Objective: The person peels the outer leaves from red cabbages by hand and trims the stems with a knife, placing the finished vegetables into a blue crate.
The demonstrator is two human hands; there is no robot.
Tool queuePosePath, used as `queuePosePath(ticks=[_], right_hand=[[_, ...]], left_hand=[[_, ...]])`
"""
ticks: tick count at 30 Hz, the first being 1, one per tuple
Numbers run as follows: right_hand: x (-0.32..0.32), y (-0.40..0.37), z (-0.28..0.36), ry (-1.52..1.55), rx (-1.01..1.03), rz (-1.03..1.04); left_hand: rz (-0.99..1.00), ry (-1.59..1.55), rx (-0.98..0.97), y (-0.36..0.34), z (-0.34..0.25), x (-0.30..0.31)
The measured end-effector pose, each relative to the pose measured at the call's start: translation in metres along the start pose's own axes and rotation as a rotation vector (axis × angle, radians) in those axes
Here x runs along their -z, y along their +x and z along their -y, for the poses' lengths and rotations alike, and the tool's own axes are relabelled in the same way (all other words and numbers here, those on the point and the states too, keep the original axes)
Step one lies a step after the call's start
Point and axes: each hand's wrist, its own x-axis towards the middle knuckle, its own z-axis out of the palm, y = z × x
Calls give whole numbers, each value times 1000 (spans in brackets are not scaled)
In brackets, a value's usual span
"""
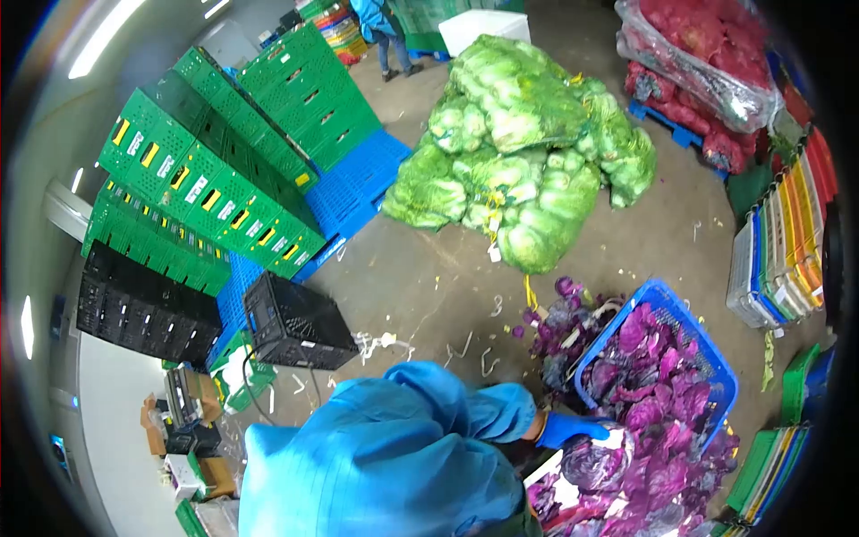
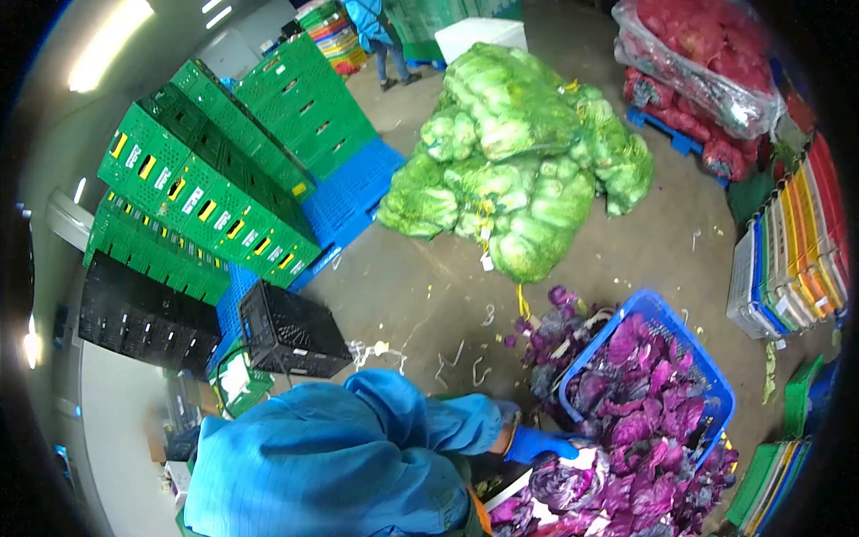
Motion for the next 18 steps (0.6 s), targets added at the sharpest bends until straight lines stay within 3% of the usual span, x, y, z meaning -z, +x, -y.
queuePosePath(ticks=[4, 6, 8, 11, 16, 17, 18], right_hand=[[-26, 13, 1, -128, 14, 39], [-39, 27, -1, -203, 33, 48], [-44, 45, -6, -306, 54, 41], [-56, 86, -18, -506, 55, -1], [-63, 186, -40, -942, -46, -61], [-56, 200, -27, -581, 68, 0], [-52, 233, -67, -638, 274, -55]], left_hand=[[-60, -83, 26, -2, 5, 17], [-20, 24, 3, -15, -7, -2], [-131, 63, 137, -17, -1, 3], [-77, 162, 93, -25, 11, -7], [-80, -78, 335, -35, 43, -16], [-97, -66, 335, -41, 44, -23], [-193, -3, 303, -35, 58, -5]])
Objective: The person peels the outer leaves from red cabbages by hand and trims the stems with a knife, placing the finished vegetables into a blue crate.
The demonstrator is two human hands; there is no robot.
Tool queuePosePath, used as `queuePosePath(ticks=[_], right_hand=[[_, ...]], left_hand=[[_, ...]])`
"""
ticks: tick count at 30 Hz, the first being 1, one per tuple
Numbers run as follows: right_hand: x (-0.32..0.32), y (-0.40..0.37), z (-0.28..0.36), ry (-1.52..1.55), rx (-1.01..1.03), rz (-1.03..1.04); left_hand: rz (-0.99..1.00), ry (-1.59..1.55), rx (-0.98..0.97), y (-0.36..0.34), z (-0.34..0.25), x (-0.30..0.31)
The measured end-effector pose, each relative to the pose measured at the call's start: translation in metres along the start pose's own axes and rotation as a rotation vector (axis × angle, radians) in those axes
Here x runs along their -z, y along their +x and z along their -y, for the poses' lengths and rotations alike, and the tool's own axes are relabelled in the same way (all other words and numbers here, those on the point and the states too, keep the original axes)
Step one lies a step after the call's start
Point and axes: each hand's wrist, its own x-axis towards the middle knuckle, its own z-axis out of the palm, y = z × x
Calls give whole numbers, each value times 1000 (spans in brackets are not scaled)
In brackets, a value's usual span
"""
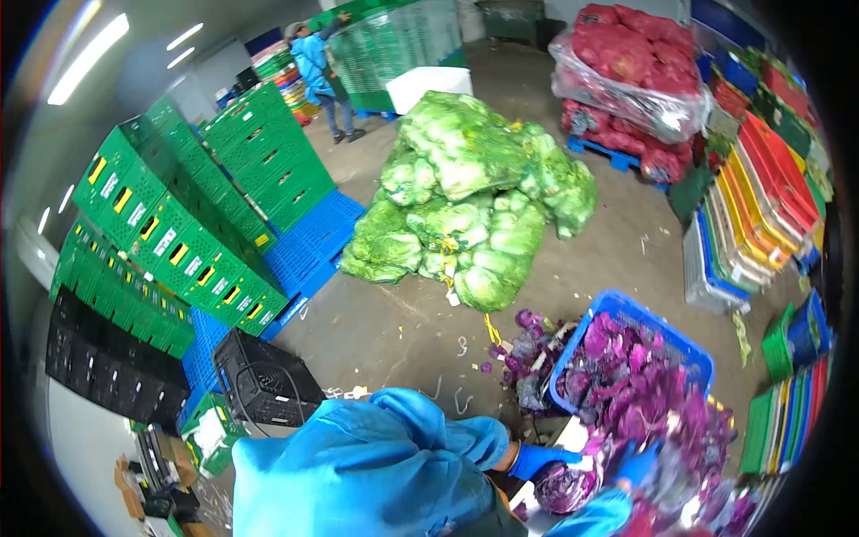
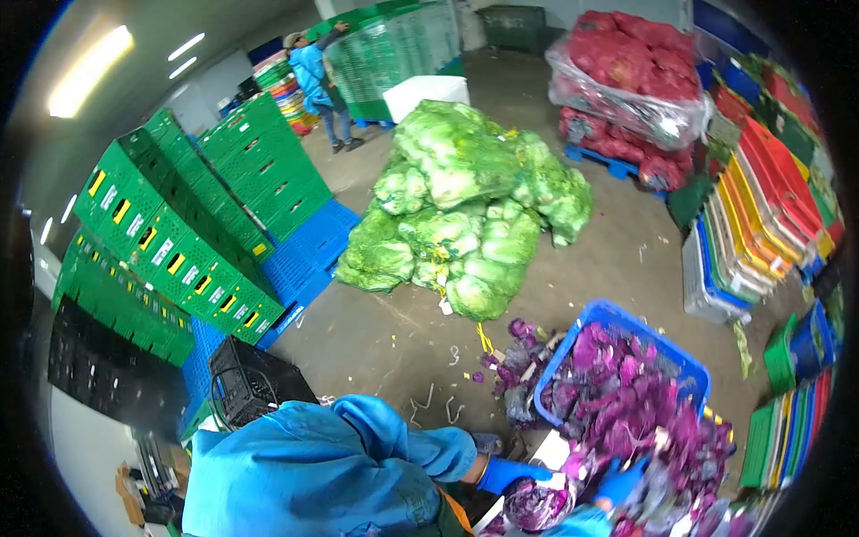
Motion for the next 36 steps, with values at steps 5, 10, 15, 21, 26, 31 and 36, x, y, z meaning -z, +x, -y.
queuePosePath(ticks=[5, 10, 15, 21, 26, 31, 36], right_hand=[[79, -25, 81, 910, -292, 242], [92, -143, 86, 1158, -310, 400], [130, -167, 112, 805, -306, 341], [146, -184, 126, 334, 198, -33], [141, -184, 135, 340, 117, -47], [110, -174, 114, 646, -128, -251], [98, -161, 69, 810, -497, -350]], left_hand=[[188, 569, -322, -22, -21, -15], [193, -132, -208, -1, -23, 0], [170, 207, -243, -8, -37, -1], [145, 370, -333, -2, -28, -28], [4, 545, -454, -2, -15, -40], [50, 624, -489, 7, -19, -38], [144, 609, -385, -1, -19, -47]])
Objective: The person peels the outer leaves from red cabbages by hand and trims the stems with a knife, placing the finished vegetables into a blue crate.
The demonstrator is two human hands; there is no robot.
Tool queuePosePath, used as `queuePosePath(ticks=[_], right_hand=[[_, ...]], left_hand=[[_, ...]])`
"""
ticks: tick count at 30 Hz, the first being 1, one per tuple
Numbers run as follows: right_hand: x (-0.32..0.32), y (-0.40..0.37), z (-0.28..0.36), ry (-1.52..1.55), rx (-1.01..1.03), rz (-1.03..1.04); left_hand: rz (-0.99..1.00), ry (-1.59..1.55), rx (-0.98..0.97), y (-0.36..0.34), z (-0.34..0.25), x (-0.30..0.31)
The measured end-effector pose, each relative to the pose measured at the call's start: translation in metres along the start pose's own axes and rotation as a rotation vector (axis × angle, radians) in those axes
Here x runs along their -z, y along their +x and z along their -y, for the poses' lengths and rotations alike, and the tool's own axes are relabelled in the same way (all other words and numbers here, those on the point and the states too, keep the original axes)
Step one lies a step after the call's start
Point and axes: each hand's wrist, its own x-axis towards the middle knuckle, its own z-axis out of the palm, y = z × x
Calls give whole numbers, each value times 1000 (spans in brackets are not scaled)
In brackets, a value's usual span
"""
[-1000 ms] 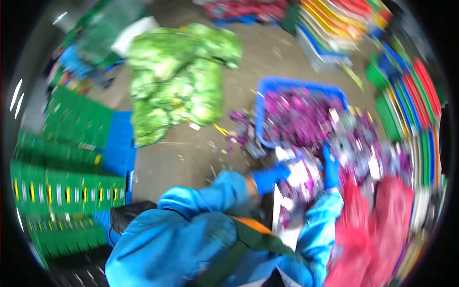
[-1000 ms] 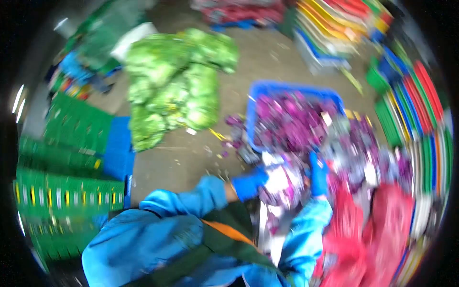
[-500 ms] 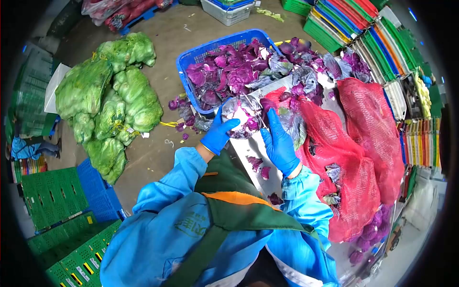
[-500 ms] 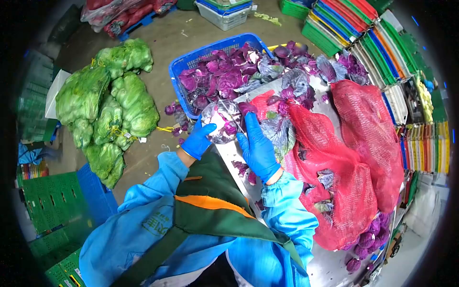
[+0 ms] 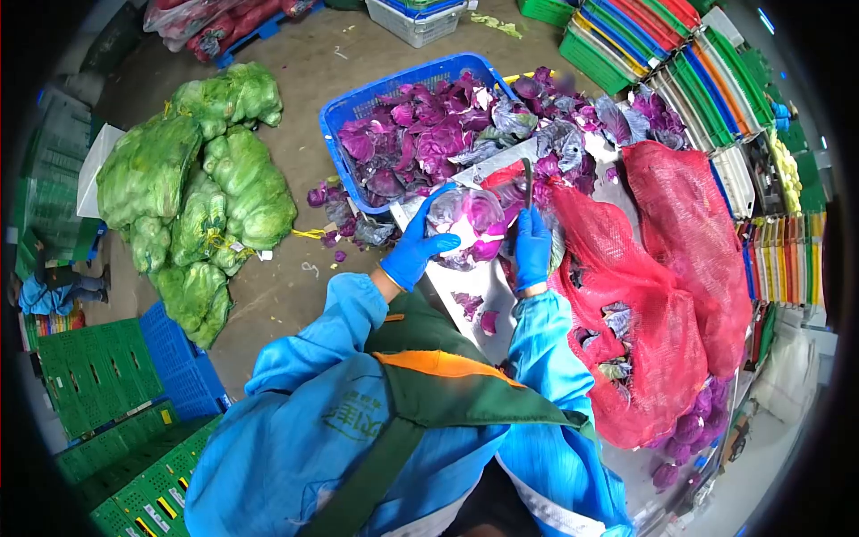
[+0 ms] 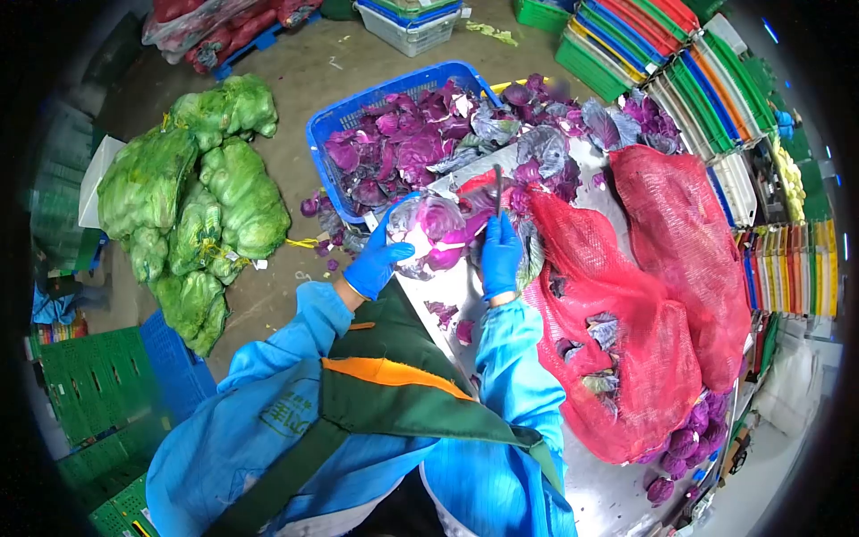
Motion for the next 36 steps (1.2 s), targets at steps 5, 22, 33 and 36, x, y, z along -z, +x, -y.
queuePosePath(ticks=[5, 22, 33, 36], right_hand=[[37, 4, 10, -841, 246, -96], [16, 0, -31, -510, 443, 495], [-22, 49, -82, 177, -61, -39], [-19, -1, -22, 540, -432, 6]], left_hand=[[425, 596, 22, 40, -21, 9], [255, 728, 142, 70, 22, 24], [-197, 484, -202, 51, 70, 30], [-371, 765, -277, 32, 104, 20]])
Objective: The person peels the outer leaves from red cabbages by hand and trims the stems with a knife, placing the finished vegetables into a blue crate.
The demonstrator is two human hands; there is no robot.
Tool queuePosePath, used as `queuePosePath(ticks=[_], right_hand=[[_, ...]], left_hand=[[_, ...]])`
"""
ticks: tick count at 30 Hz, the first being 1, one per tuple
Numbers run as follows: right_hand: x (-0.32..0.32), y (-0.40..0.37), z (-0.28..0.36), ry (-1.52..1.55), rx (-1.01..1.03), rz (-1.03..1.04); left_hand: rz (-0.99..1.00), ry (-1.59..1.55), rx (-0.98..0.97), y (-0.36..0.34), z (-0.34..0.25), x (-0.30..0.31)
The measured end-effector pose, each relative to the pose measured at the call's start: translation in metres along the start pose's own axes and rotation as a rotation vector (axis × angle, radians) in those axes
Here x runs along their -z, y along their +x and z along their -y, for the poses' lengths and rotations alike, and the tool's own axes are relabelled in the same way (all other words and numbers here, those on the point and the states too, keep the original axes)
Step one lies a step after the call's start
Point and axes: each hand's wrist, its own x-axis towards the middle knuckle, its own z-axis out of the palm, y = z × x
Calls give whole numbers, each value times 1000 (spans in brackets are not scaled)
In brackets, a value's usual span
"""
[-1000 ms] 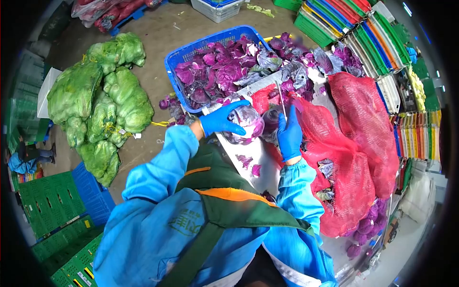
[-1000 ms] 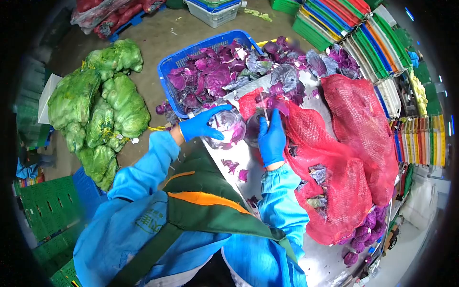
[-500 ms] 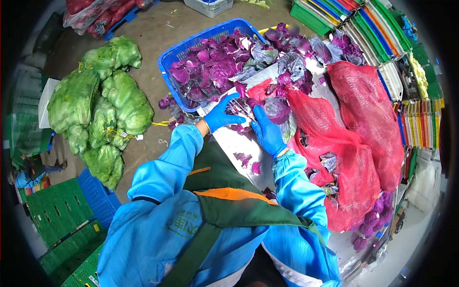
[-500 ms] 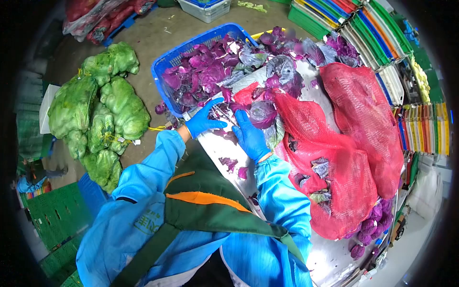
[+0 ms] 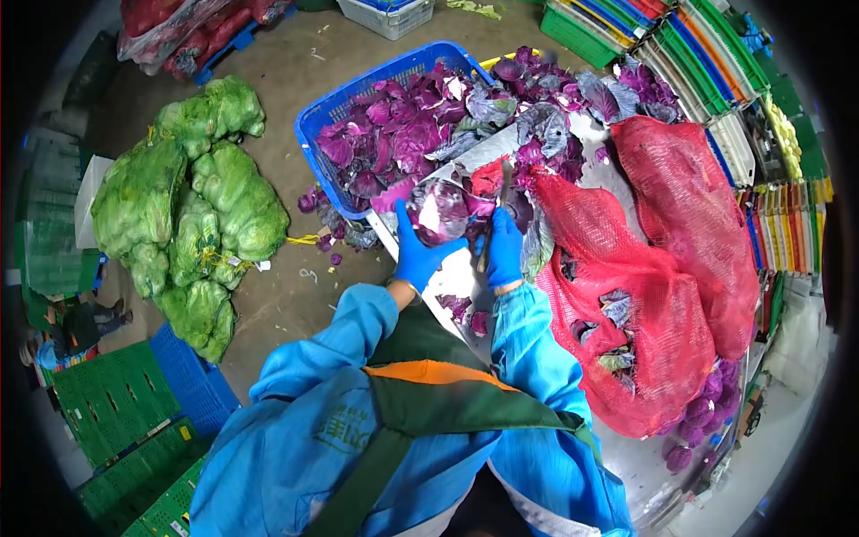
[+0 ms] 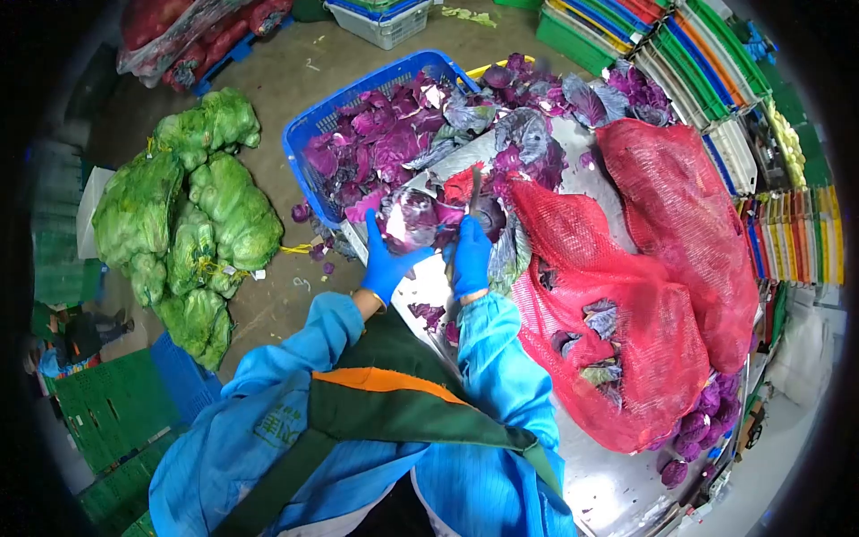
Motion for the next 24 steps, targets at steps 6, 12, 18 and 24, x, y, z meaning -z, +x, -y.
queuePosePath(ticks=[6, 12, 18, 24], right_hand=[[37, 27, 19, -254, 257, -44], [54, -17, 66, -1267, 674, -185], [27, -27, 40, -1210, 754, 170], [27, 0, 16, -1237, 699, 256]], left_hand=[[139, -387, 210, 44, -4, 20], [385, 44, -210, 47, -20, 19], [423, 347, -296, 48, -36, 7], [437, 373, -291, 50, -43, 5]])
